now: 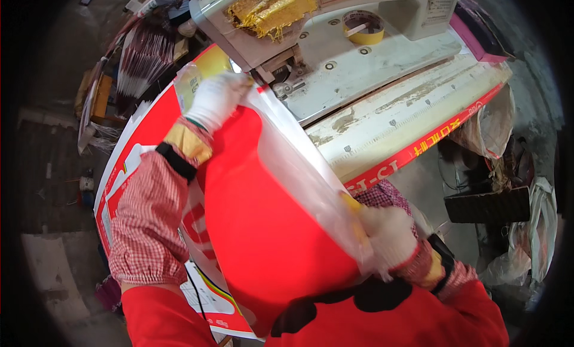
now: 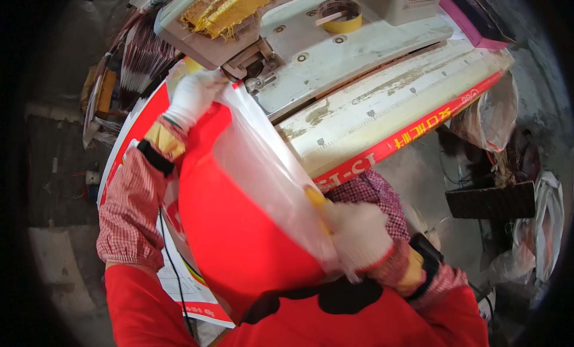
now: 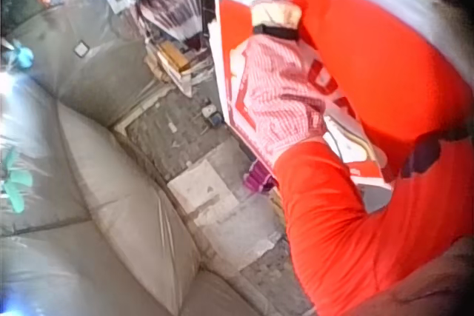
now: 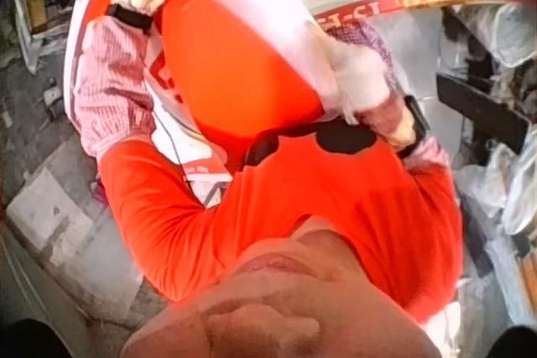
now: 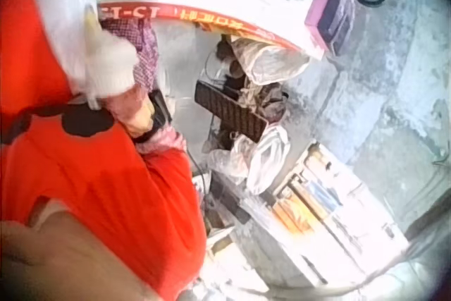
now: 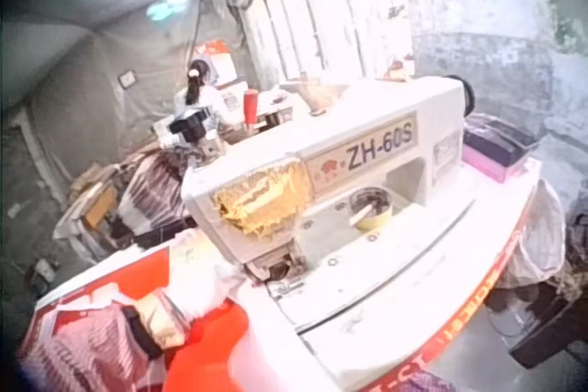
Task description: The recorder is using an industrial sewing machine to stitch and process large plastic fertilizer bags.
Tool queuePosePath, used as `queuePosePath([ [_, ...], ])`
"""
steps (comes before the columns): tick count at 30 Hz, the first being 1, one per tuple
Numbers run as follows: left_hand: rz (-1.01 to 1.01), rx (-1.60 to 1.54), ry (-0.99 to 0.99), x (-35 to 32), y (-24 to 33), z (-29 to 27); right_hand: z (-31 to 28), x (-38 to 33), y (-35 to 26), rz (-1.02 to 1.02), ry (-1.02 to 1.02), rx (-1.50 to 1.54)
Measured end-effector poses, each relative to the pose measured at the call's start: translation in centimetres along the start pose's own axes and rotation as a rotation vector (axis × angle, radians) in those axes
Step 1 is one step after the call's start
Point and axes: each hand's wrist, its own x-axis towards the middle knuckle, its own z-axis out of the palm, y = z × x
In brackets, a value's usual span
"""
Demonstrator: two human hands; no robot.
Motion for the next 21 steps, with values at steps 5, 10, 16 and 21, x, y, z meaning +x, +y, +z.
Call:
queuePosePath([
  [5,-0.244,0.111,0.055,4.8,-4.7,-3.8,1.1,9.9,-0.7,-0.483,0.557,-0.365],
  [10,-0.139,0.559,0.163,7.0,-7.0,-10.4,1.8,19.5,-2.8,-0.456,0.784,-0.545],
  [16,0.083,0.630,-0.279,1.8,3.6,-11.6,-4.0,23.0,-2.8,-0.328,-0.139,-0.637],
  [21,0.637,0.427,0.023,-2.8,17.3,-13.1,-6.6,21.4,-2.4,-0.316,-0.190,-0.285],
])
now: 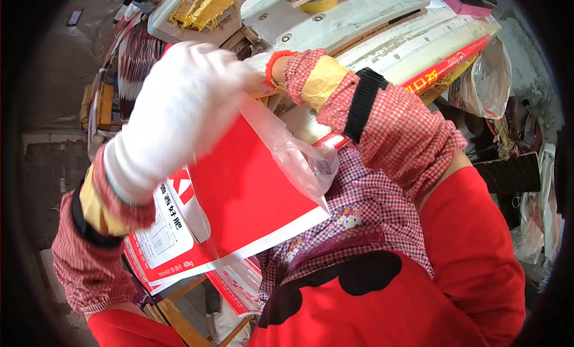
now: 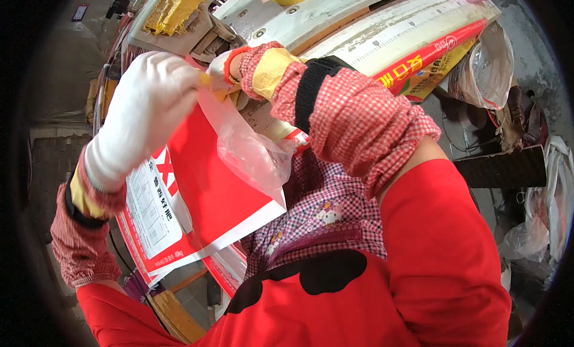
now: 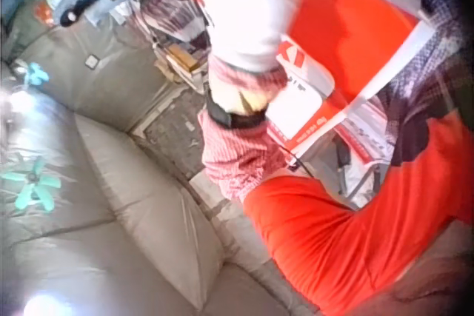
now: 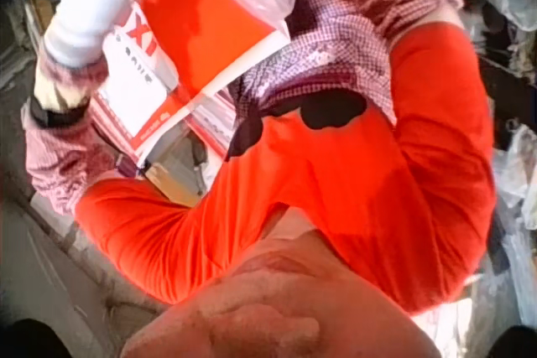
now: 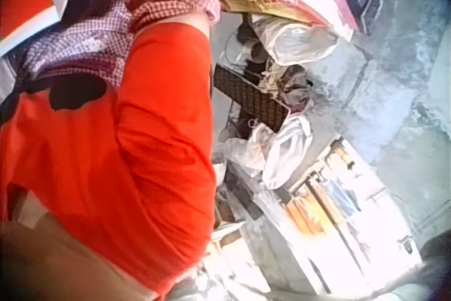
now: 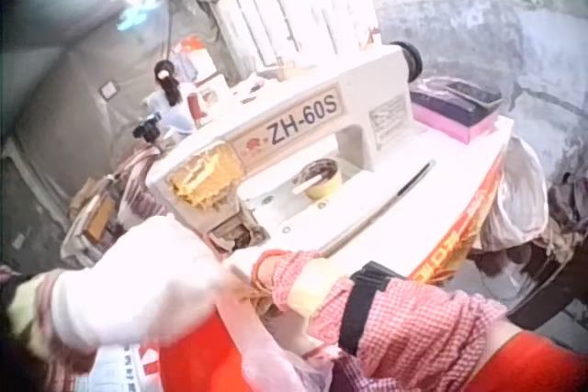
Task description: The recorder is using an industrial sewing machine to stitch and process large plastic fertilizer bags.
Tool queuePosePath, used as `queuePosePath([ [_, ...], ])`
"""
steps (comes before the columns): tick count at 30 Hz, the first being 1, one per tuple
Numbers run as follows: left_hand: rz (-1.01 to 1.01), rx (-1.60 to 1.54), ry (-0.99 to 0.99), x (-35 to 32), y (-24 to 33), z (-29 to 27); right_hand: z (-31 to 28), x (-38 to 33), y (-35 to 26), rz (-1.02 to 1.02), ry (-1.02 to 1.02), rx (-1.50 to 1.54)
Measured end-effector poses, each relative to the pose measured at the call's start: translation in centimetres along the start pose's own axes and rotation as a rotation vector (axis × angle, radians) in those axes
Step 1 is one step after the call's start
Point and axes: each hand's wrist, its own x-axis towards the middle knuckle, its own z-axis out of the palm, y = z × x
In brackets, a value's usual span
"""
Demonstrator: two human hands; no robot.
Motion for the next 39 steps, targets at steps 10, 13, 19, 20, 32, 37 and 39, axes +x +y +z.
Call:
queuePosePath([
  [10,-0.037,-0.948,-1.255,5.1,4.4,-5.7,0.3,0.6,-0.7,-0.147,0.037,-0.365],
  [13,-0.108,-1.094,-1.093,2.5,4.3,-3.8,1.0,1.4,-0.2,-0.142,0.085,-0.360],
  [19,0.331,-0.731,-1.049,1.0,8.1,-2.6,2.2,2.0,0.4,-0.228,0.120,-0.382],
  [20,0.288,-0.496,-1.379,1.3,9.1,-3.3,2.5,2.5,0.4,-0.282,0.123,-0.408],
  [32,0.234,-0.662,-1.160,-2.4,10.8,-7.0,6.7,7.2,0.4,-0.077,0.180,-0.340],
  [37,0.347,-0.836,-0.922,-4.3,12.0,-6.2,6.6,-0.1,-4.6,0.105,0.269,-0.312],
  [39,0.323,-1.000,-0.856,-2.8,11.4,-5.4,7.5,-2.5,-6.2,0.169,0.585,-0.079],
])
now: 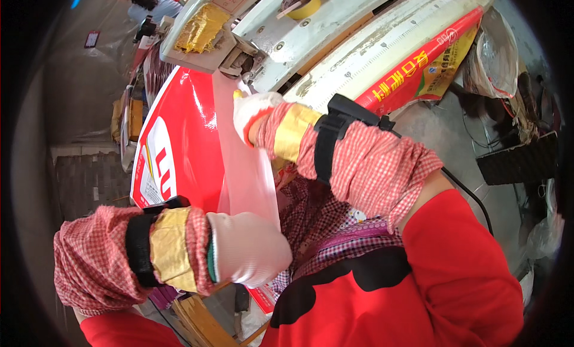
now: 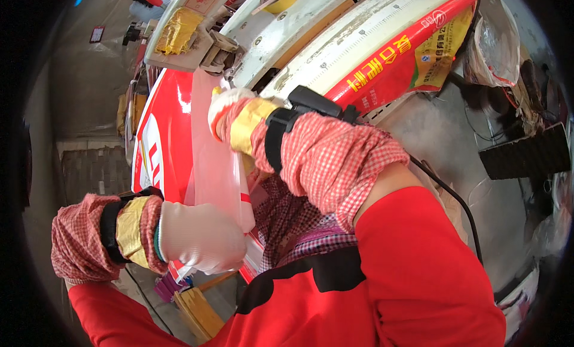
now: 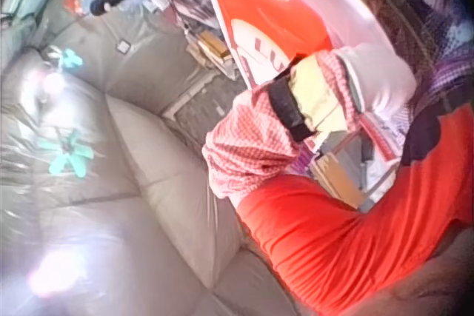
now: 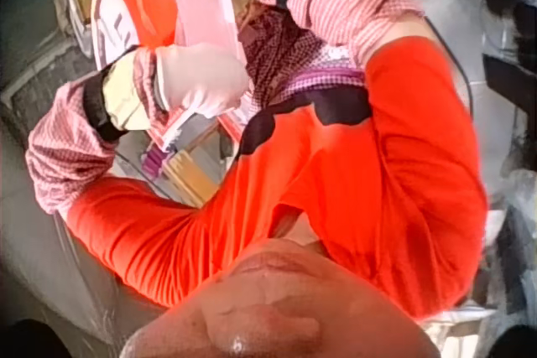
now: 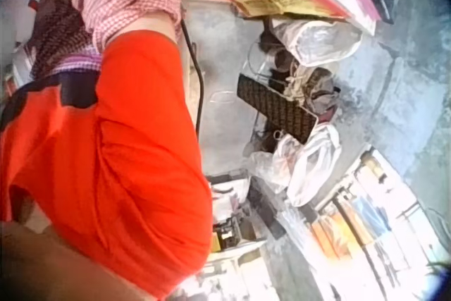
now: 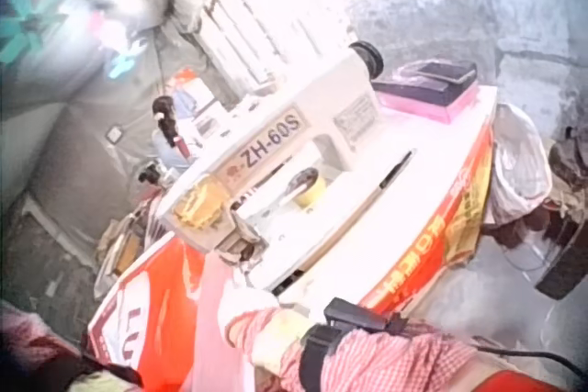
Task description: The recorder is using an industrial sewing machine to stitch and process large plastic fertilizer bags.
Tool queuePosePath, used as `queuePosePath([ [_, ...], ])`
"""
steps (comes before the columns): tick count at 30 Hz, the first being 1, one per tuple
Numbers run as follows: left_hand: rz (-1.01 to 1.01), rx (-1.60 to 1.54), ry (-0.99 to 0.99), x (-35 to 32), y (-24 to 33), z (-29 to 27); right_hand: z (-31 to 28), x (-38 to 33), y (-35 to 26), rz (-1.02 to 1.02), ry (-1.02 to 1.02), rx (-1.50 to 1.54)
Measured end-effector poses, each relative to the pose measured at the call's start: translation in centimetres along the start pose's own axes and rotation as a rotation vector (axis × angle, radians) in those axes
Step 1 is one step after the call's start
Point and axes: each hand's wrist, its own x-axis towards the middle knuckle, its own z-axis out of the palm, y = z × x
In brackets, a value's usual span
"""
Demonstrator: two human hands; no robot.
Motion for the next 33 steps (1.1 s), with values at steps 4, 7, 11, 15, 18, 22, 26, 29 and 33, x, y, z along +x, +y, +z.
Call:
queuePosePath([
  [4,-0.088,0.251,-0.155,3.7,-2.7,-4.3,0.2,-0.3,-0.2,-0.083,-0.154,-0.286],
  [7,-0.411,0.308,-0.290,4.5,-3.8,-6.3,1.5,1.7,0.6,-0.007,-0.241,-0.090],
  [11,-0.571,0.295,-0.408,2.3,-3.9,-7.9,4.3,2.4,0.7,0.074,-0.072,-0.184],
  [15,-0.956,0.525,-0.346,-1.4,-2.7,-10.8,6.4,3.7,0.5,-0.034,0.071,-0.571],
  [18,-0.501,0.780,-0.338,-2.4,-0.6,-9.8,6.8,3.3,-0.4,-0.084,0.196,-0.826],
  [22,-0.279,0.434,-0.129,0.3,0.7,-2.7,6.7,-4.2,-3.3,-0.281,-0.022,-0.326],
  [26,-0.170,0.354,-0.020,3.0,-1.4,-0.5,4.7,-11.2,-0.6,-0.433,-0.378,0.237],
  [29,-0.176,0.329,0.174,3.0,-2.0,-0.9,1.2,-8.9,-0.5,-0.613,-0.412,0.147],
  [33,-0.179,0.391,0.219,1.9,-0.9,-0.5,-5.0,-2.7,0.0,-0.588,-0.080,0.082],
])
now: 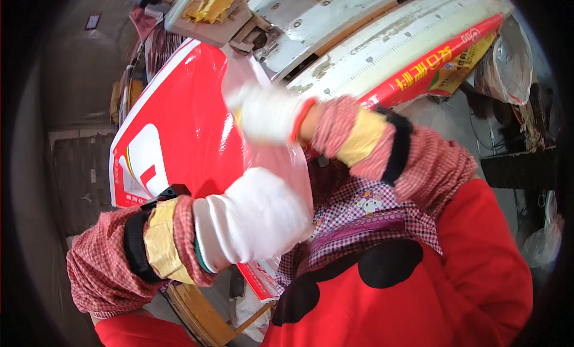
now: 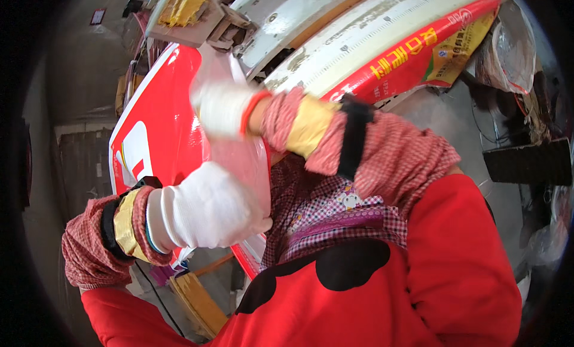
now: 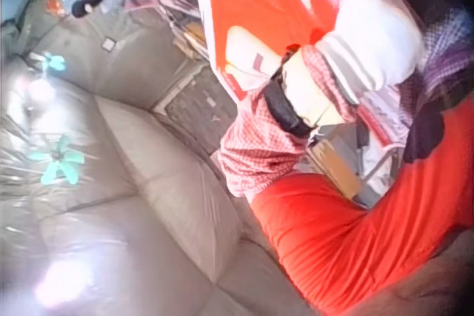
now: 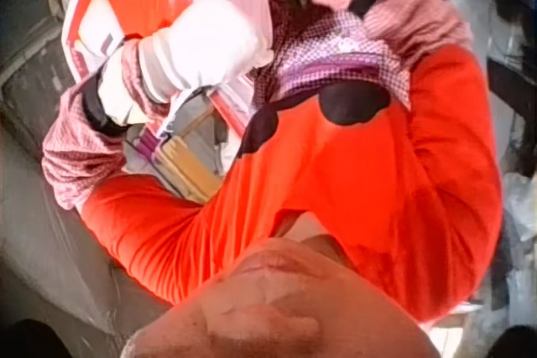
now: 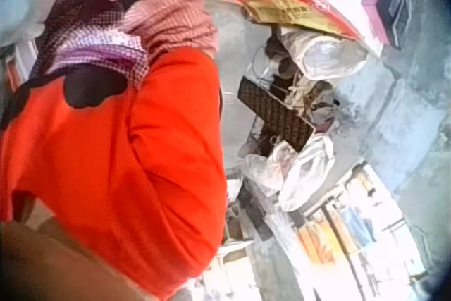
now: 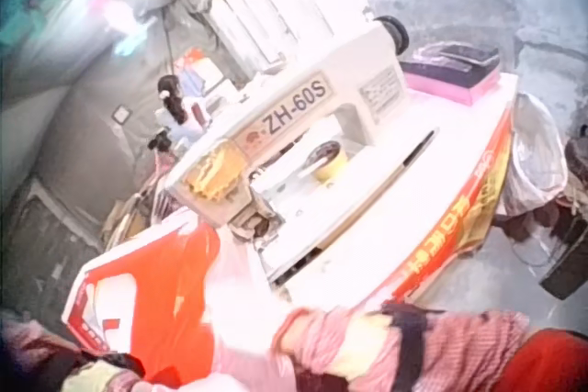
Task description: The recorder is using an industrial sewing machine to stitch and process large plastic fertilizer bags.
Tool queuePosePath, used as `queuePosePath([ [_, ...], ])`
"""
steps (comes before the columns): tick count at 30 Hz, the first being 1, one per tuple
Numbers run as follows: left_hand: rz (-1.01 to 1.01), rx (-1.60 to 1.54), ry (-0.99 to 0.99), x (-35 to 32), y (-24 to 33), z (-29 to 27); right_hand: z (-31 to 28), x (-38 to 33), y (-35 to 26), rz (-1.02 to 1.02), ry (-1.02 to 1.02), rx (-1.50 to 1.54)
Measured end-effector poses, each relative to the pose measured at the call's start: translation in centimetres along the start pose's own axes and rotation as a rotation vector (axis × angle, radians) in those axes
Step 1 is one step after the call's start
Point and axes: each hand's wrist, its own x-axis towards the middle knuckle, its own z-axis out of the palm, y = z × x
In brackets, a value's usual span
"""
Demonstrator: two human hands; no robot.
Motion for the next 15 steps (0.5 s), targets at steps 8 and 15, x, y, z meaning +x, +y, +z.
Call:
queuePosePath([
  [8,-0.028,0.040,-0.207,0.3,1.6,-0.2,0.8,1.9,0.9,0.477,-0.033,-0.338],
  [15,-0.102,0.068,-0.237,1.0,3.0,-1.0,7.5,3.3,2.9,0.708,-0.037,-0.273],
])
